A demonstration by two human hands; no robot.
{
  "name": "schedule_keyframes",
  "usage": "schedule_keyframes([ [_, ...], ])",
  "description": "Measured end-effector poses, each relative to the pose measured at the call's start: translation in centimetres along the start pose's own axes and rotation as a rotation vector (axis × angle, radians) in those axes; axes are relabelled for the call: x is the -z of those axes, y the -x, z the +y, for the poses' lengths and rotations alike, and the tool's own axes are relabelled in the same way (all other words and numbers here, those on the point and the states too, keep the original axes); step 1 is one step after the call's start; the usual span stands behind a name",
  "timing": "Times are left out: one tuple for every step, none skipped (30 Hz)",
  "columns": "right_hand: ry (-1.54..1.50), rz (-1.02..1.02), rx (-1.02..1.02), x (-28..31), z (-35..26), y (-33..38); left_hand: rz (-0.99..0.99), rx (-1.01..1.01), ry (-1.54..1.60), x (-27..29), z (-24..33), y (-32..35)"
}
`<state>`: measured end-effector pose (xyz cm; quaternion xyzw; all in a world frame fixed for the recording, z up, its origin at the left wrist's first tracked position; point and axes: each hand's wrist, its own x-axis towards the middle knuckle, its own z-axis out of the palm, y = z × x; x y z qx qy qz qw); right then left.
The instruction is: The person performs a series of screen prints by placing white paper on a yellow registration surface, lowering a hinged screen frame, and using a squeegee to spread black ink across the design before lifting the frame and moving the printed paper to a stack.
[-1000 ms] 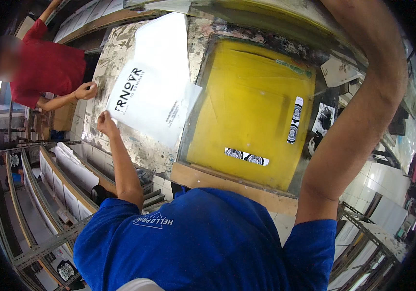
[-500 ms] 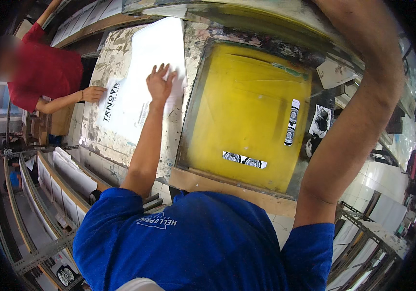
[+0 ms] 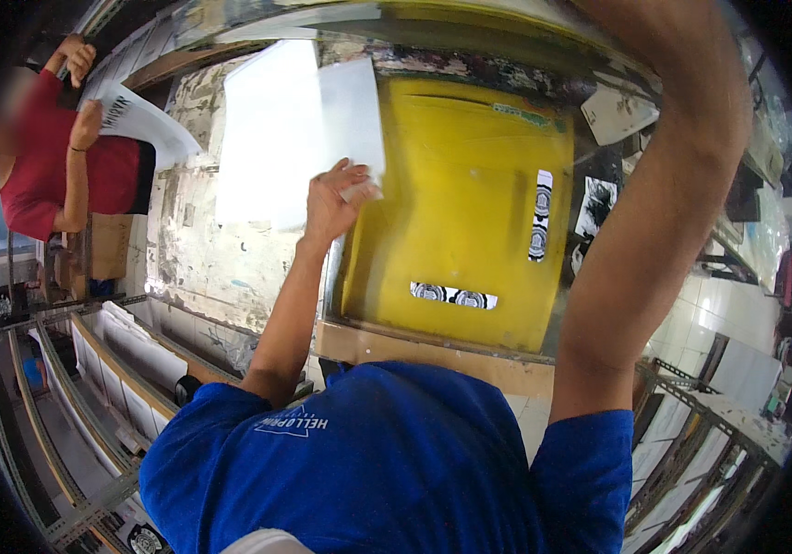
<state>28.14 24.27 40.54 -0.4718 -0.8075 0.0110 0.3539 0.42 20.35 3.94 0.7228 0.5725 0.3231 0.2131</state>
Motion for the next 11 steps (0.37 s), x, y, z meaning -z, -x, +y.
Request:
schedule_keyframes([
  [-0.003, -0.029, -0.022, 0.1, 0.0, -0.2, -0.114, 0.058, -0.061, -0.4, 1.2, 1.7],
  [-0.007, -0.04, -0.02, 0.2, -0.1, -0.3, -0.147, 0.094, -0.11, -1.2, 1.6, 2.7],
  [-0.01, -0.052, -0.022, 0.3, -0.1, -0.3, -0.181, 0.128, -0.159, -2.1, 1.5, 3.5],
  [-0.016, -0.049, -0.004, 0.4, 0.0, -0.2, -0.207, 0.091, -0.227, -2.8, 1.4, 3.9],
  [0.01, -0.003, 0.071, 0.2, 0.4, -0.1, -0.23, 0.052, -0.296, -3.4, 1.3, 4.2],
  [0.039, 0.045, 0.145, 0.0, 0.9, 0.0, -0.253, 0.011, -0.365, -4.1, 1.2, 4.4],
  [0.101, 0.132, 0.273, -0.9, 1.9, 0.4, -0.261, -0.041, -0.337, -4.9, 1.1, 4.4],
  [0.115, 0.134, 0.315, -0.9, 2.3, 0.6, -0.267, -0.093, -0.305, -5.8, 1.3, 4.0],
  [0.127, 0.135, 0.356, -0.9, 2.6, 0.8, -0.273, -0.144, -0.273, -6.7, 1.5, 3.5],
  [0.087, 0.056, 0.307, -0.3, 2.6, 0.6, -0.302, -0.185, -0.239, -7.8, 1.7, 3.0],
  [0.099, 0.051, 0.296, 0.0, 2.8, 0.9, -0.331, -0.228, -0.204, -8.9, 2.2, 2.3],
])
